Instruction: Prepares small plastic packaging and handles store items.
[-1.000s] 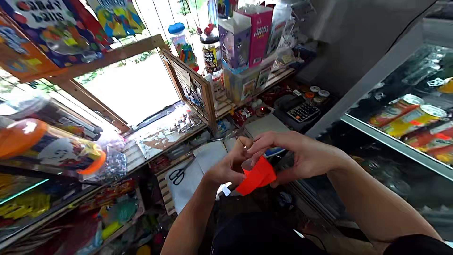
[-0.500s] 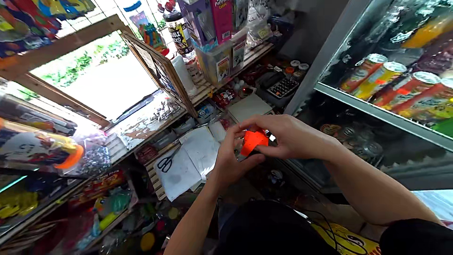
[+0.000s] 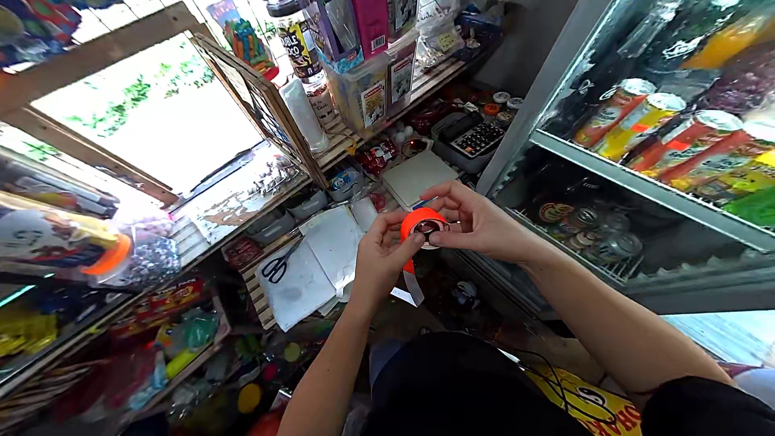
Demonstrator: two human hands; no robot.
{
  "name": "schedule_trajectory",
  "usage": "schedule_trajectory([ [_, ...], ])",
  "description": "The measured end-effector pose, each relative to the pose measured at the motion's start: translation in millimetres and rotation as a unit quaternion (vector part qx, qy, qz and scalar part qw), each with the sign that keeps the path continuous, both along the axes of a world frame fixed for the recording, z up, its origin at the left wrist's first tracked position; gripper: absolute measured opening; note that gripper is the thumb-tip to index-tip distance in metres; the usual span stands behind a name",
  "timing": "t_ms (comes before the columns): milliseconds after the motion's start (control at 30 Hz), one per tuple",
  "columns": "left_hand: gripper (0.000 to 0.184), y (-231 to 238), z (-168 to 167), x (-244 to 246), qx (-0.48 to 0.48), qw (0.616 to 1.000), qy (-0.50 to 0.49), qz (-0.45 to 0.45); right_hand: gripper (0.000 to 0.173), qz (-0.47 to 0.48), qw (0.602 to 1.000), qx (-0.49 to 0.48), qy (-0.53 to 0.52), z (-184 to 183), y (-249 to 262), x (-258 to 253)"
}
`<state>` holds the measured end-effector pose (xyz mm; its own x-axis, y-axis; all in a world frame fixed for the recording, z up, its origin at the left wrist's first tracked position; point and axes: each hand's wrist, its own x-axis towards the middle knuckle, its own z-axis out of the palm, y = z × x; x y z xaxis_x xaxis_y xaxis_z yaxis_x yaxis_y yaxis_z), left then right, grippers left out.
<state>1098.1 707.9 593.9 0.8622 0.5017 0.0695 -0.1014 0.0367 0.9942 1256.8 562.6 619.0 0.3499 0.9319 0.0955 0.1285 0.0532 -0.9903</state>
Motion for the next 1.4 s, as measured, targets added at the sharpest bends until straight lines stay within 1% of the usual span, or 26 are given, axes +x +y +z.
schedule_trajectory([
  [100,0.035,3.6,0.8,-2.8,-0.002,1.000,0.004,-0.029,0.055,-0.024,0.999,0.018,-0.028,-0.6,-4.0,0.5],
  [200,0.035,3.1,2.2,-3.0,-0.014,0.999,-0.003,-0.043,0.057,-0.016,0.999,0.028,-0.015,1.6,-5.6,0.7],
  [300,0.035,-2.5,0.4,-0.9,-0.068,0.996,-0.035,-0.034,0.063,-0.010,0.999,0.018,0.031,2.6,-4.7,-2.2],
  [400,0.036,-5.5,-1.2,0.7,-0.115,0.991,-0.052,-0.035,0.057,-0.045,0.998,0.032,0.028,-0.5,-3.6,-6.3],
  [467,0.037,-5.1,-1.3,-0.6,-0.104,0.993,-0.033,-0.036,0.056,-0.067,0.997,0.038,-0.001,-0.8,-4.7,-7.0],
  [567,0.036,3.0,1.3,-5.8,-0.034,0.999,-0.004,-0.034,0.060,-0.083,0.995,0.027,-0.056,0.8,-8.5,-5.5],
  [633,0.041,14.5,6.3,-9.9,0.002,0.998,0.019,-0.051,0.063,-0.073,0.990,0.004,-0.122,2.7,-11.0,-3.5],
  [667,0.042,20.4,9.7,-11.8,0.003,0.997,0.029,-0.068,0.064,-0.069,0.984,-0.008,-0.166,2.9,-11.8,-2.5],
  [733,0.032,29.8,18.9,-15.2,-0.007,0.995,0.035,-0.089,0.066,-0.062,0.969,-0.026,-0.237,1.3,-13.3,-0.9],
  [767,0.027,32.8,24.8,-16.9,-0.002,0.996,0.033,-0.085,0.068,-0.057,0.964,-0.039,-0.256,0.3,-14.4,-0.1],
  [833,0.022,39.1,35.2,-20.6,0.017,0.997,0.015,-0.070,0.067,-0.044,0.963,-0.065,-0.258,-1.8,-17.1,-0.3],
  [900,0.021,48.9,38.6,-24.9,0.021,0.997,-0.020,-0.067,0.062,-0.025,0.968,-0.074,-0.238,-6.6,-20.2,-1.5],
  [1000,0.022,67.9,29.5,-30.1,-0.023,0.989,-0.091,-0.112,0.056,-0.002,0.976,-0.068,-0.205,-13.8,-23.1,0.5],
  [1067,0.024,74.4,19.8,-38.2,-0.029,0.990,-0.089,-0.109,0.051,-0.001,0.979,-0.073,-0.191,-18.7,-25.4,3.3],
  [1100,0.026,75.2,15.0,-43.4,-0.013,0.993,-0.066,-0.093,0.047,0.000,0.981,-0.075,-0.179,-21.4,-26.4,4.7],
  [1133,0.028,76.9,10.1,-47.5,0.029,0.996,-0.028,-0.075,0.045,0.004,0.983,-0.078,-0.165,-23.5,-27.6,5.9],
  [1167,0.030,79.0,5.7,-50.0,0.109,0.992,0.027,-0.056,0.044,0.008,0.985,-0.079,-0.156,-25.1,-28.9,6.6],
  [1200,0.032,80.4,1.1,-50.8,0.214,0.972,0.086,-0.044,0.044,0.010,0.984,-0.077,-0.159,-26.5,-30.0,6.4],
  [1233,0.034,80.3,-2.5,-49.8,0.304,0.942,0.136,-0.050,0.045,0.013,0.983,-0.072,-0.170,-27.8,-30.0,5.4],
  [1267,0.038,76.3,-5.9,-46.9,0.360,0.918,0.156,-0.061,0.046,0.017,0.980,-0.069,-0.187,-28.5,-28.8,3.8],
  [1300,0.044,67.0,-7.3,-43.2,0.381,0.909,0.152,-0.071,0.046,0.021,0.976,-0.064,-0.205,-29.4,-26.6,1.0],
  [1333,0.051,54.4,-7.0,-38.9,0.384,0.911,0.129,-0.082,0.047,0.026,0.974,-0.059,-0.218,-30.1,-23.7,-2.2],
  [1400,0.065,30.9,-8.3,-26.4,0.340,0.929,0.071,-0.128,0.046,0.039,0.973,-0.050,-0.222,-30.3,-17.3,-7.3],
])
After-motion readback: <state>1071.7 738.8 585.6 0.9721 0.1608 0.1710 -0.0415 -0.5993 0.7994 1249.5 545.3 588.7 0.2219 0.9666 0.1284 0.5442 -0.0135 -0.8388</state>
